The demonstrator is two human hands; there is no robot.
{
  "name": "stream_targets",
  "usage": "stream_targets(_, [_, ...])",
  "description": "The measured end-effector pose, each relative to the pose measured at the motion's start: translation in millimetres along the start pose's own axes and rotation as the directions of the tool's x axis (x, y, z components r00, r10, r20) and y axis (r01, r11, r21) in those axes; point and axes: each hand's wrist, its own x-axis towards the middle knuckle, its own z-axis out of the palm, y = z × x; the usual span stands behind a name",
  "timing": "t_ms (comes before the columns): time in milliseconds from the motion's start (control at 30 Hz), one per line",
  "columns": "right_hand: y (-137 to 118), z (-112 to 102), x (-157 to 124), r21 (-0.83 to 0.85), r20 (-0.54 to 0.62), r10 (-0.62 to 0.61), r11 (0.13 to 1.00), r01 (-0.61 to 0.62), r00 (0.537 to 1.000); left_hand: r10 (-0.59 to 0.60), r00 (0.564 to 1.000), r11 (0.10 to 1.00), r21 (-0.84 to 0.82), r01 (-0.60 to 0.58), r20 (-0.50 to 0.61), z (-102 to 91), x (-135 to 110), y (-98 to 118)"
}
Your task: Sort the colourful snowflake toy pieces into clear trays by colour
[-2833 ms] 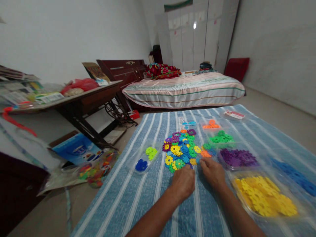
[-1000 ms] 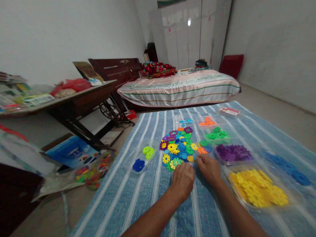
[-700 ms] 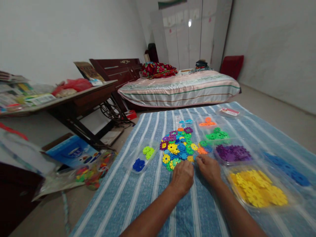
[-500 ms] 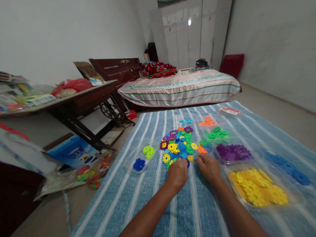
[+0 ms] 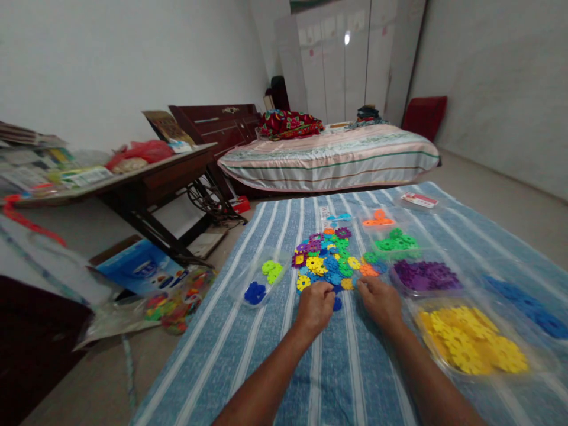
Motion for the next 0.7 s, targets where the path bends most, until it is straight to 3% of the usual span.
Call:
stream_targets(100, [1,1,-1,0.022,-0.002,-0.002,1.000,0.002,1.000,-0.030,0.998,0.999,-0.024,0.029,-0.046,-16.3,1,-1])
stream_targets(233, [1,0,-2,0.019,0.026,0.010,1.000,-0.010,1.000,-0.063,0.994,0.996,0.055,0.068,-0.085,-67.5,4,-16])
stream_targets(333, [0,-1,-3,-0.002,0.031,0.019,1.000,-0.019,0.999,-0.119,0.989,0.945,0.296,0.141,-0.091,-114.8,5,-30])
stream_targets(433, [0,-2,-3,-0.009,0.034,0.007,1.000,-0.006,0.999,-0.226,0.973,0.811,0.560,0.167,0.036,-147.6,6,-39])
stream_targets(567, [1,-1,-3,-0.003,0.032,0.007,1.000,-0.007,0.999,-0.355,0.915,0.698,0.706,0.122,0.192,-159.4,7,-43])
stream_targets(700, [2,-1,-2,0.004,0.018,-0.002,1.000,0.002,1.000,-0.423,0.901,0.597,0.777,0.201,0.092,-157.5,9,-40])
